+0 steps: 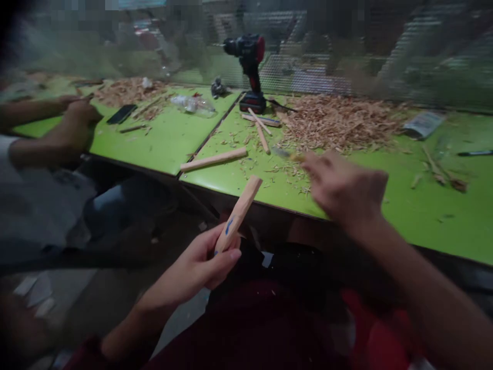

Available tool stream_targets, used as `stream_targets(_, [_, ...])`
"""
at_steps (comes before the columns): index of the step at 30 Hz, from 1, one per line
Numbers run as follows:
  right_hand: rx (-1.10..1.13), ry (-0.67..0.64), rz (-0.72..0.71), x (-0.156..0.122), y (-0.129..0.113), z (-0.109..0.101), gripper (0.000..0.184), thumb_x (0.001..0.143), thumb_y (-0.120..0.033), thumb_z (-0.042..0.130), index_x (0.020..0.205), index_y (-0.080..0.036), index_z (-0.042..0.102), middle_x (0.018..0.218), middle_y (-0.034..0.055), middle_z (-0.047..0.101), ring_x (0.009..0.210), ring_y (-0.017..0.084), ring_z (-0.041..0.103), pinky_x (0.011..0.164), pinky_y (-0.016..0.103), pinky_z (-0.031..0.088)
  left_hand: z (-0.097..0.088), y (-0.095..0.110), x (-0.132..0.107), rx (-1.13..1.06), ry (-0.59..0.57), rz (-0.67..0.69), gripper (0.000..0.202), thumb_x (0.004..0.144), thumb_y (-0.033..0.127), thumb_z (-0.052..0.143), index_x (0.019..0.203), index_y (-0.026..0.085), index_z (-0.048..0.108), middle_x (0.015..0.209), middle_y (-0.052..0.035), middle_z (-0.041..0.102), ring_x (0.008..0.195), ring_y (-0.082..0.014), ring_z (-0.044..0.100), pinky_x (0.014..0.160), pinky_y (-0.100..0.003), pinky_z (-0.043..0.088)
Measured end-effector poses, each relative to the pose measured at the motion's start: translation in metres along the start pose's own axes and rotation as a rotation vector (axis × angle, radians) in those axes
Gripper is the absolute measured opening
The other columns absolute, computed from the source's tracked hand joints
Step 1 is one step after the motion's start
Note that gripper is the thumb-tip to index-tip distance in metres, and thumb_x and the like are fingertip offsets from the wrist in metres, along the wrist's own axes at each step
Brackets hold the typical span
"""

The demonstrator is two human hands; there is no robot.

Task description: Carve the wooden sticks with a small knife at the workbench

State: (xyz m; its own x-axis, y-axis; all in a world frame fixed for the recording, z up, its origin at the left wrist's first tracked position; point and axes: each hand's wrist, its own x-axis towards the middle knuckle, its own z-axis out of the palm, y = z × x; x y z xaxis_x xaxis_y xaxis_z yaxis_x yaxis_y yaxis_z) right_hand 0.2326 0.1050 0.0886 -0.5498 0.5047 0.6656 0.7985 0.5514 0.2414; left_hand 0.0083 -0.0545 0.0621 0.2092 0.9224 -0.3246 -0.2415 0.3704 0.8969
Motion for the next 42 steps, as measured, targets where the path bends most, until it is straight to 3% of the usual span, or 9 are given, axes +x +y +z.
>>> stream_targets(3, [0.181,-0.104,0.241,0.006,0.025,-0.002,0.037,0.102,-0.038,0.045,0.116,-0.021,0.075,0.103,0.0105,0.077,0.088,0.026,0.070,0.064,0.036,0.046,-0.016,0.010,0.014,-0.051,-0.100,-0.014,0.028,0.091,0.036,0.063,0.082,0.021,0.042,0.054,0.0109,0.035,0.041,-0.0025,0.027,0.037,-0.014,0.022])
stream_targets(6, [0.399,-0.005,0.291,-0.003,0.002,-0.015,0.027,0.098,-0.031,0.055,0.111,-0.019,0.075,0.101,0.0092,0.077,0.085,0.024,0.072,0.071,0.038,0.054,-0.021,0.015,0.037,-0.059,-0.145,-0.027,0.025,0.093,0.038,0.060,0.088,0.022,0.042,0.053,0.0115,0.036,0.039,-0.0027,0.027,0.035,-0.013,0.021])
stream_targets(9, [0.420,-0.117,0.153,-0.019,-0.040,-0.022,0.023,0.099,-0.026,0.054,0.108,-0.017,0.074,0.089,0.0048,0.077,0.066,0.016,0.067,0.058,0.028,0.046,-0.016,0.012,0.057,-0.006,-0.147,-0.061,0.025,0.092,0.041,0.060,0.095,0.022,0.044,0.056,0.0094,0.043,0.041,-0.0040,0.034,0.033,-0.013,0.020])
stream_targets(12, [0.265,-0.169,-0.005,-0.037,-0.053,-0.019,0.027,0.101,-0.027,0.050,0.103,-0.017,0.074,0.067,0.0004,0.068,0.052,0.012,0.054,0.050,0.028,0.032,-0.005,0.002,0.068,-0.004,-0.142,-0.047,0.026,0.092,0.041,0.061,0.098,0.021,0.046,0.058,0.0094,0.042,0.043,-0.0035,0.032,0.034,-0.012,0.021])
stream_targets(24, [0.276,-0.131,-0.263,-0.053,0.034,0.003,0.031,0.101,-0.031,0.047,0.104,-0.023,0.076,0.065,0.0020,0.066,0.054,0.013,0.049,0.053,0.030,0.025,0.059,-0.013,0.066,0.019,-0.079,0.048,0.020,0.096,0.037,0.053,0.093,0.022,0.040,0.055,0.0106,0.041,0.040,-0.0025,0.029,0.035,-0.013,0.022])
stream_targets(28, [0.220,-0.206,0.008,-0.049,0.079,0.014,0.034,0.101,-0.031,0.046,0.117,-0.024,0.075,0.088,0.0064,0.077,0.058,0.015,0.056,0.051,0.030,0.022,0.067,-0.016,0.044,0.032,-0.119,0.003,0.025,0.095,0.039,0.056,0.089,0.022,0.039,0.058,0.0098,0.043,0.040,-0.0020,0.030,0.034,-0.013,0.021])
stream_targets(33, [0.456,-0.161,0.460,-0.041,0.108,0.002,0.034,0.093,-0.037,0.058,0.108,-0.015,0.079,0.102,0.0126,0.077,0.083,0.023,0.067,0.069,0.032,0.044,0.061,-0.022,0.033,-0.003,-0.130,-0.023,0.034,0.088,0.039,0.068,0.088,0.022,0.039,0.059,0.0104,0.041,0.042,-0.0019,0.030,0.034,-0.012,0.020])
stream_targets(38, [1.189,-0.321,0.867,-0.067,0.035,-0.023,0.043,0.090,-0.053,0.058,0.106,-0.018,0.076,0.056,-0.0021,0.051,0.049,0.012,0.038,0.048,0.025,0.027,0.048,-0.026,0.048,-0.033,-0.153,0.002,0.031,0.088,0.040,0.068,0.091,0.021,0.044,0.058,0.0099,0.039,0.043,-0.0027,0.030,0.034,-0.011,0.021])
stream_targets(42, [1.457,-0.365,0.993,-0.084,-0.030,-0.024,0.044,0.087,-0.054,0.062,0.100,-0.015,0.074,0.057,-0.0049,0.042,0.049,0.009,0.034,0.046,0.023,0.024,0.041,-0.037,0.050,-0.064,-0.143,0.043,0.026,0.092,0.043,0.059,0.099,0.020,0.048,0.062,0.0088,0.039,0.042,-0.0038,0.031,0.031,-0.012,0.022])
